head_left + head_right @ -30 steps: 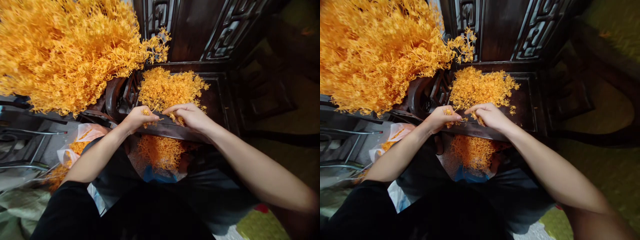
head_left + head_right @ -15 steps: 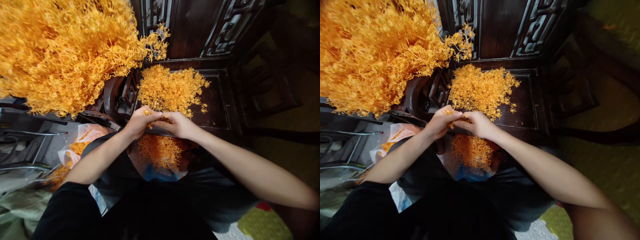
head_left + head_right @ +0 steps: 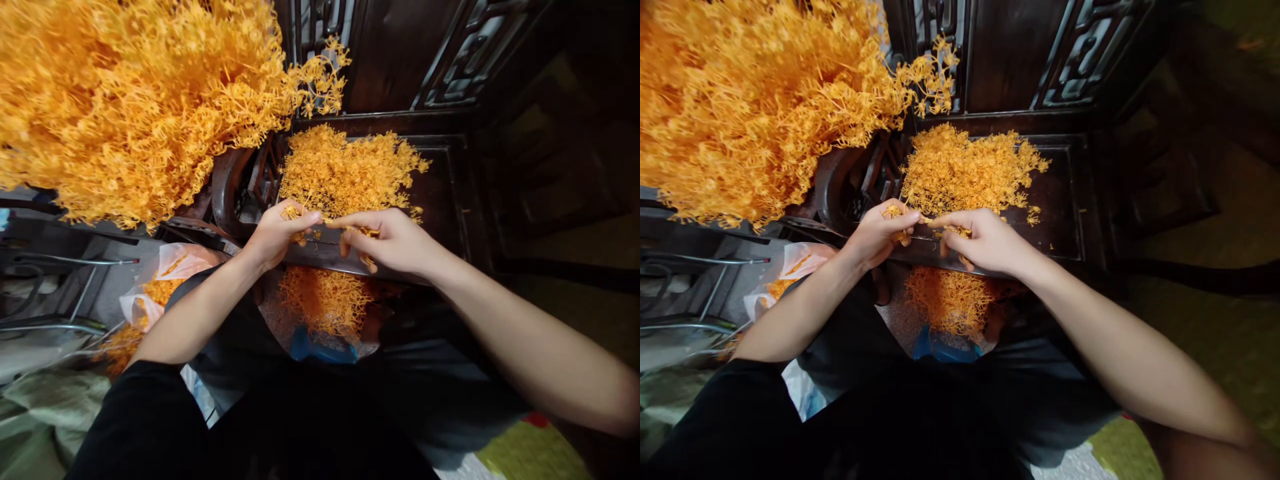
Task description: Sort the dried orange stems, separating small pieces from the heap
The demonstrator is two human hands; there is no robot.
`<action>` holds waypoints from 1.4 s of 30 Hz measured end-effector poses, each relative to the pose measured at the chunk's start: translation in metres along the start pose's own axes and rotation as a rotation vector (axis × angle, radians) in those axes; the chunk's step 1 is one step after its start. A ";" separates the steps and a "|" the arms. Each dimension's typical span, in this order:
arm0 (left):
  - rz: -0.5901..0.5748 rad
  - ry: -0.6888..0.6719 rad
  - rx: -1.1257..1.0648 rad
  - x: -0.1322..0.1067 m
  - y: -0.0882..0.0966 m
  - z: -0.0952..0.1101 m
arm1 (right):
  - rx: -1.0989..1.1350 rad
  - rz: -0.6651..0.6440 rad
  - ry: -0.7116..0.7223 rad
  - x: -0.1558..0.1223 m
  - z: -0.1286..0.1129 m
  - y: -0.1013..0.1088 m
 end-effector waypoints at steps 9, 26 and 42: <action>-0.106 0.171 -0.012 -0.012 0.001 -0.010 | -0.190 -0.156 -0.070 -0.002 0.006 0.025; 0.160 -0.217 0.227 0.003 0.016 0.007 | -0.094 -0.545 0.289 -0.002 -0.009 -0.056; -0.067 -0.296 1.019 -0.021 -0.004 0.000 | -0.643 0.028 0.414 0.007 0.007 -0.028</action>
Point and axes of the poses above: each hand's wrist, its own x-axis towards the middle knuckle, its own y-axis out of the back of the hand, z = x × y, the point moved 1 cm from there along x, towards the middle knuckle, and after that the axes turned 9 degrees about y, right-handed, at the moved point
